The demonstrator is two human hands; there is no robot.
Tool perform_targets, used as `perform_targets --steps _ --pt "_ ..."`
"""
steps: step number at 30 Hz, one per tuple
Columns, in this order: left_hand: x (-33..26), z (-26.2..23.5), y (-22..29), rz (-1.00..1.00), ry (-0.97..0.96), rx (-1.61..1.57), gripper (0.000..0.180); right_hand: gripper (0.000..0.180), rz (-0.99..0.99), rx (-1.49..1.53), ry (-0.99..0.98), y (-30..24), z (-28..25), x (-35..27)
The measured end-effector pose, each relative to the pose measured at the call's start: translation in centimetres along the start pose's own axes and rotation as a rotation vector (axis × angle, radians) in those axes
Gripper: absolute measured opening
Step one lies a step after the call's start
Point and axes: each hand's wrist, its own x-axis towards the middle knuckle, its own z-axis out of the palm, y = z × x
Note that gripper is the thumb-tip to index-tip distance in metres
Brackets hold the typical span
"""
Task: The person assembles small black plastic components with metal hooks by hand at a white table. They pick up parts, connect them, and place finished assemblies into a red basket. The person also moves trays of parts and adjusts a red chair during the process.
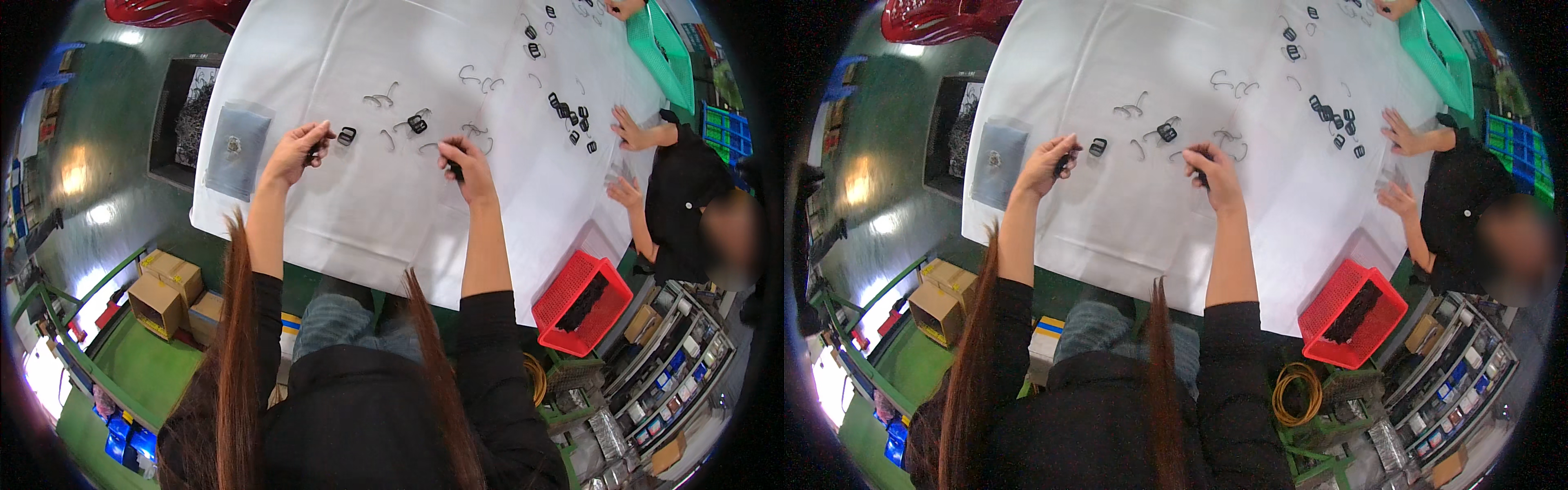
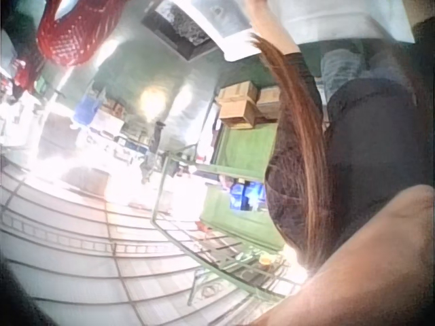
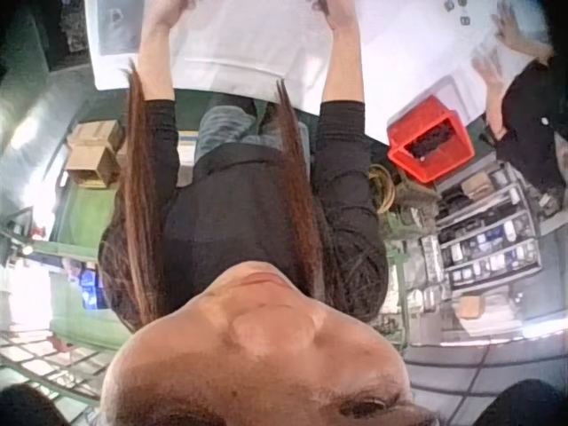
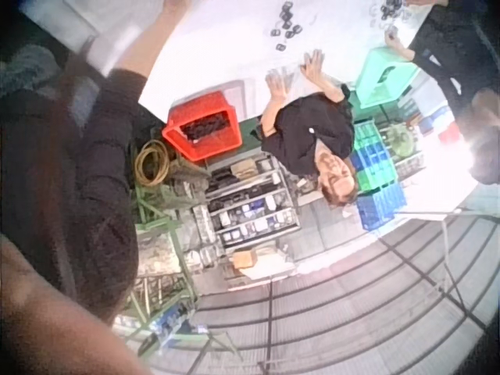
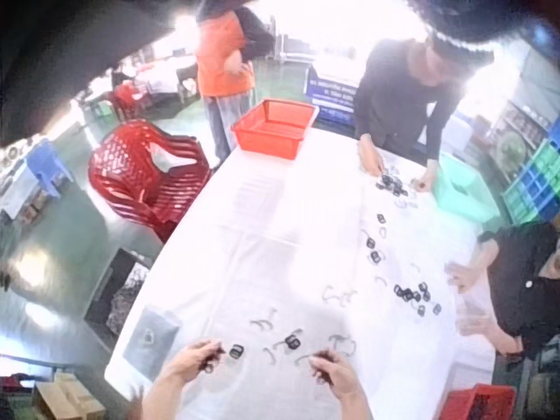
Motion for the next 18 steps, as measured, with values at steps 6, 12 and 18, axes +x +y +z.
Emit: perform_targets --steps 6,12,18 --pt "1.8 3.4 -3.2 0.369 0.557 0.929 0.035 0.026 -0.185 -1.053 0.317 -1.1 4.0 5.5" --pt "2.2 2.9 -2.8 0.201 0.251 0.733 0.027 0.023 -0.048 -0.580 0.123 -2.2 3.0 3.8" --pt "0.3 2.4 -2.1 -0.018 -0.320 -0.145 0.019 0.019 0.143 -0.166 0.091 -2.7 -0.2 -0.4"
